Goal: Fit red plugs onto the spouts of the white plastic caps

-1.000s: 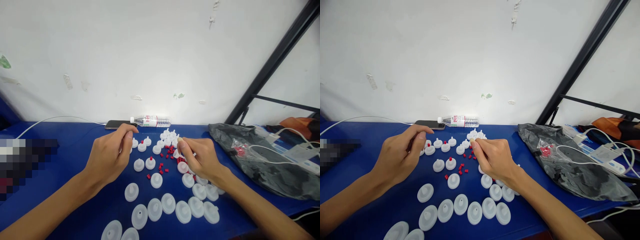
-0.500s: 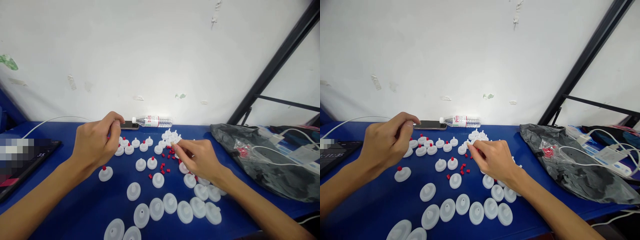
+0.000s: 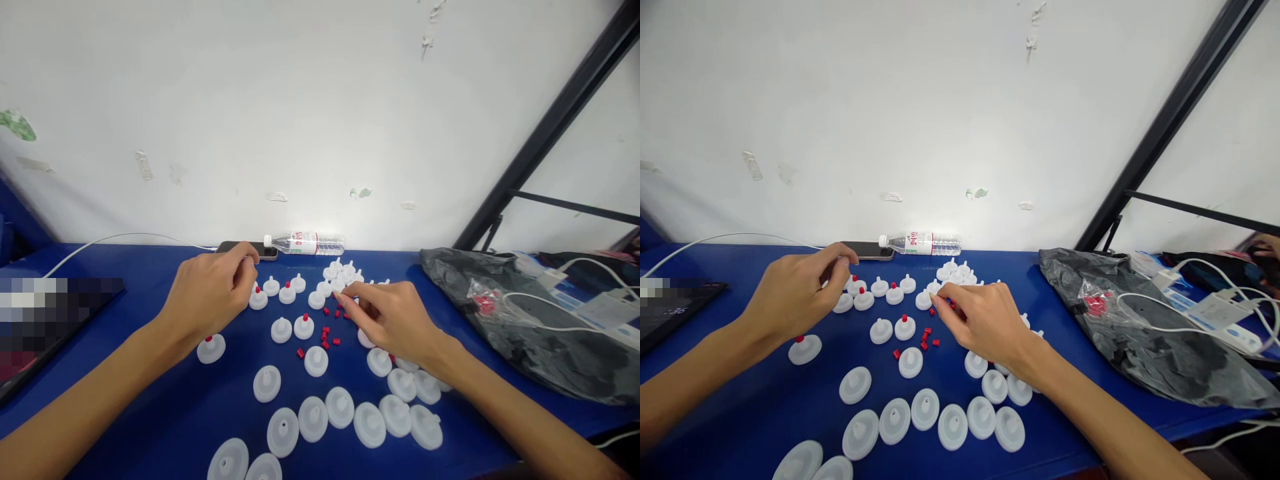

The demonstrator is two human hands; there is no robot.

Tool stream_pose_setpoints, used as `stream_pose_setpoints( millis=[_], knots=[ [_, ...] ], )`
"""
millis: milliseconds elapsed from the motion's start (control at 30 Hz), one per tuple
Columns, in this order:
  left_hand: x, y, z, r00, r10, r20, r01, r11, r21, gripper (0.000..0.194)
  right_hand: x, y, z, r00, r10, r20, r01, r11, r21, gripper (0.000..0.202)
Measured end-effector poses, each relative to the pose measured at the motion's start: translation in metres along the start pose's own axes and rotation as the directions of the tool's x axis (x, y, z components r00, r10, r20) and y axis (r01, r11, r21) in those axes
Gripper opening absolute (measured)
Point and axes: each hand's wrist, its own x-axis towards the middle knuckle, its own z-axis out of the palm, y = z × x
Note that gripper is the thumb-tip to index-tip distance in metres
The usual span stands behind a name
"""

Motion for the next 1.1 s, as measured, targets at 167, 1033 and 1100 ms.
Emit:
stream_pose_setpoints(
  millis=[167, 1033, 1100],
  knots=[
    [-0.003, 0.001, 0.009, 0.998, 0.03, 0.052, -0.029, 0.999, -0.02, 0.021, -0.001, -0.001, -0.001, 1.0, 0.003, 0.023, -0.002, 1.0, -0.018, 0.029],
    [-0.004, -0.001, 0.017, 0.986, -0.02, 0.165, 0.054, 0.977, -0.205, 0.022, 0.001, 0.004, -0.005, 0.987, 0.097, -0.129, -0.103, 0.994, -0.041, 0.04],
    [-0.003, 0.0, 0.018, 0.986, -0.02, 0.167, 0.055, 0.977, -0.207, 0.021, 0.002, 0.003, -0.005, 0.989, 0.09, -0.116, -0.095, 0.995, -0.037, 0.039]
  ],
)
